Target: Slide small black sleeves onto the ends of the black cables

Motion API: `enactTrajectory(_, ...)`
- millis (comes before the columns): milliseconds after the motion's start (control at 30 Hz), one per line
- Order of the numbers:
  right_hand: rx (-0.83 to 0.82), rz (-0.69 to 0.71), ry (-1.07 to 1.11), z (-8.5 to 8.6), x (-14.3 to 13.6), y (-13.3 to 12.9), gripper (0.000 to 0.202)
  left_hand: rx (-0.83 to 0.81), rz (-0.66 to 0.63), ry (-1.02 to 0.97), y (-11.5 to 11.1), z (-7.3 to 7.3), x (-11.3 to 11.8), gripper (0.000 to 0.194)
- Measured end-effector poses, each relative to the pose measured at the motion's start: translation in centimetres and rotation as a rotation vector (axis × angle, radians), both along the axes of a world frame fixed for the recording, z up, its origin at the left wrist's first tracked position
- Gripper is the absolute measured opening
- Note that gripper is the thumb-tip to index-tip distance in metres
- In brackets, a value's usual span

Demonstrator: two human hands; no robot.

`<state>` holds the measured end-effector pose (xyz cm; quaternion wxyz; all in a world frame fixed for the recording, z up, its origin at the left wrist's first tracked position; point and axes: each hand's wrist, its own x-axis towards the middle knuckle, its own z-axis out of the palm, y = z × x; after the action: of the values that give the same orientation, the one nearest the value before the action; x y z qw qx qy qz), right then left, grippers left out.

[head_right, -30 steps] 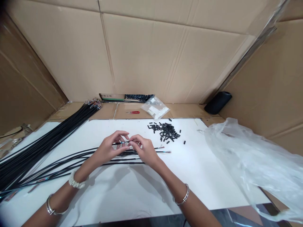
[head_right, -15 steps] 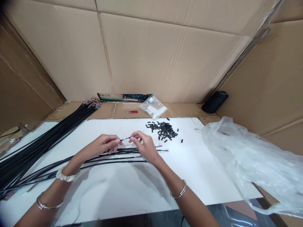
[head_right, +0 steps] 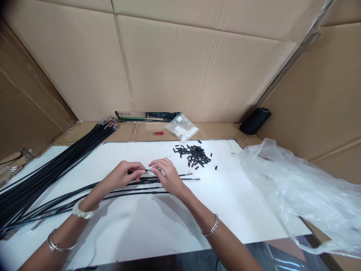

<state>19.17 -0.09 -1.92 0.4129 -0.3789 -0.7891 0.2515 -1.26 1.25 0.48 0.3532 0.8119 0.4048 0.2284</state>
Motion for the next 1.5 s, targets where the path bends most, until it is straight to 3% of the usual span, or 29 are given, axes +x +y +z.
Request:
enactTrajectory(433,0.026,-0.059,-0.147,-1.1,-0.7,-0.1,0.028,0.093,-0.022,0.006,-0.6,-0.1,0.7,0.026)
enactTrajectory(700,0.033,-0.088,-0.244,0.0,0.1,0.2,0.037,0.086,0.004,0.005,-0.1,-0.1,0.2,0.027)
enactTrajectory(933,0.072,-0.022,-0.192,-0.5,-0.1,0.2,0.036,0.16,-0.015,0.022,-0.7,-0.1,1.2,0.028)
enactTrajectory(1133,0.1,-0.056,-0.179,0.2,0.8,0.8,0.042,0.031,0.018,0.038,-0.3,0.4,0.4,0.035)
enactTrajectory(1267,0.004,-0.037,-0.166,0.8,2.6,2.0,0.042,-0.029,-0.029,0.033,-0.1,0.4,-0.1,0.034)
enactTrajectory(1300,-0.049,-0.055,-0.175,0.9,3.2,2.4,0.043,-0.022,-0.063,0.045,-0.2,0.3,0.0,0.033)
enactTrajectory(1367,-0.176,-0.284,-0.247,1.1,4.8,3.1,0.045,0.018,-0.15,0.083,-0.4,0.1,0.3,0.03)
enactTrajectory(1433,-0.315,-0.551,-0.474,1.1,6.4,3.6,0.042,0.073,-0.214,0.122,-0.7,-0.1,0.7,0.029)
enactTrajectory(1500,-0.43,-0.678,-0.704,1.0,7.6,3.9,0.039,0.145,-0.216,0.144,-0.9,-0.2,0.9,0.028)
